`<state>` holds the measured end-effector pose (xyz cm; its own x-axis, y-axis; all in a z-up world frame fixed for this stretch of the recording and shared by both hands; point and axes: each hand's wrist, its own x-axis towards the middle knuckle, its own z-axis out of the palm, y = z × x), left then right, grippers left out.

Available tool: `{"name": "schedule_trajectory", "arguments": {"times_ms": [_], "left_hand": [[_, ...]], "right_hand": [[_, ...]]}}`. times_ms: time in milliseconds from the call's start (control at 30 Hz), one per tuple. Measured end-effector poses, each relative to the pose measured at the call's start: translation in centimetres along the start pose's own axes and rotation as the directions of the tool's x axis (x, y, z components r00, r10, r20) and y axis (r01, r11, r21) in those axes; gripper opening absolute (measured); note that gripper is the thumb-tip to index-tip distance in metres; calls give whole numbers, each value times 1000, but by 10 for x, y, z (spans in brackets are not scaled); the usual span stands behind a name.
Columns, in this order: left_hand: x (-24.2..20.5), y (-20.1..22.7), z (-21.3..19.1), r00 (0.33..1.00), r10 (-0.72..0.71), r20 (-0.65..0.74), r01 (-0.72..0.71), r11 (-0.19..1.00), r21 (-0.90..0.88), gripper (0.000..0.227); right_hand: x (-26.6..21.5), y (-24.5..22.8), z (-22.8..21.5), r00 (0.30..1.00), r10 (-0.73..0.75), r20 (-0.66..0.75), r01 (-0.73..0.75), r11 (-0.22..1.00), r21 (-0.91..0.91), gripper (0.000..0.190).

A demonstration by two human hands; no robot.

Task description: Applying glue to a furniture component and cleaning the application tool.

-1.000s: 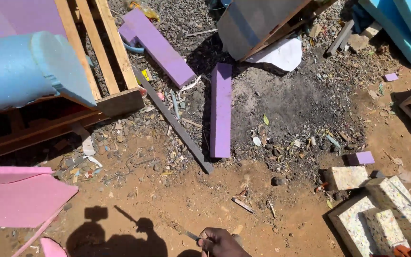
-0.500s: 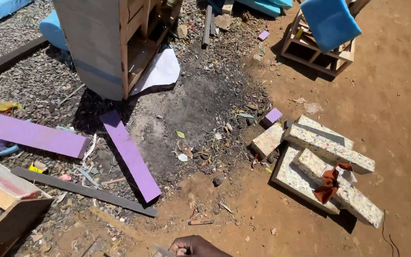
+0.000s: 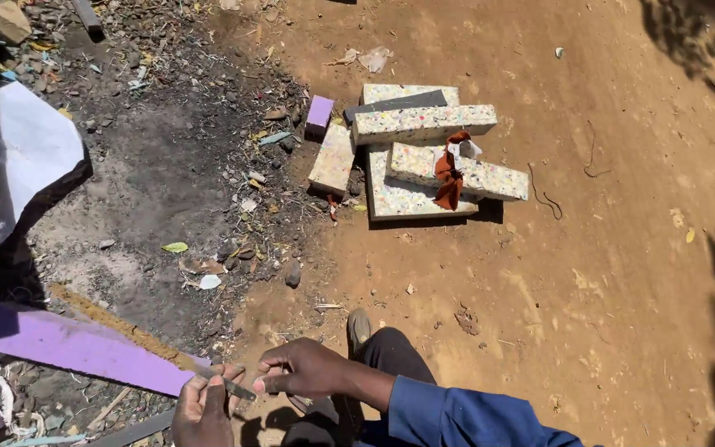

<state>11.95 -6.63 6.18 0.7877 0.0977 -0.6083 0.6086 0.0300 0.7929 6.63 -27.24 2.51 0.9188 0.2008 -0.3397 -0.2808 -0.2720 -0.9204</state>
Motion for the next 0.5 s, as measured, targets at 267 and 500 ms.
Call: {"name": "schedule_trajectory", "arguments": {"times_ms": [267, 500], "left_hand": [[105, -44, 89, 977, 28, 211, -68, 981, 182, 38], [172, -158, 200, 958, -175, 226, 46, 875, 481, 46]], "right_hand": [[-67, 229, -209, 704, 457, -543, -409, 887, 215, 21], [-123, 508, -444, 90, 663, -743, -683, 584, 439, 43]]}}
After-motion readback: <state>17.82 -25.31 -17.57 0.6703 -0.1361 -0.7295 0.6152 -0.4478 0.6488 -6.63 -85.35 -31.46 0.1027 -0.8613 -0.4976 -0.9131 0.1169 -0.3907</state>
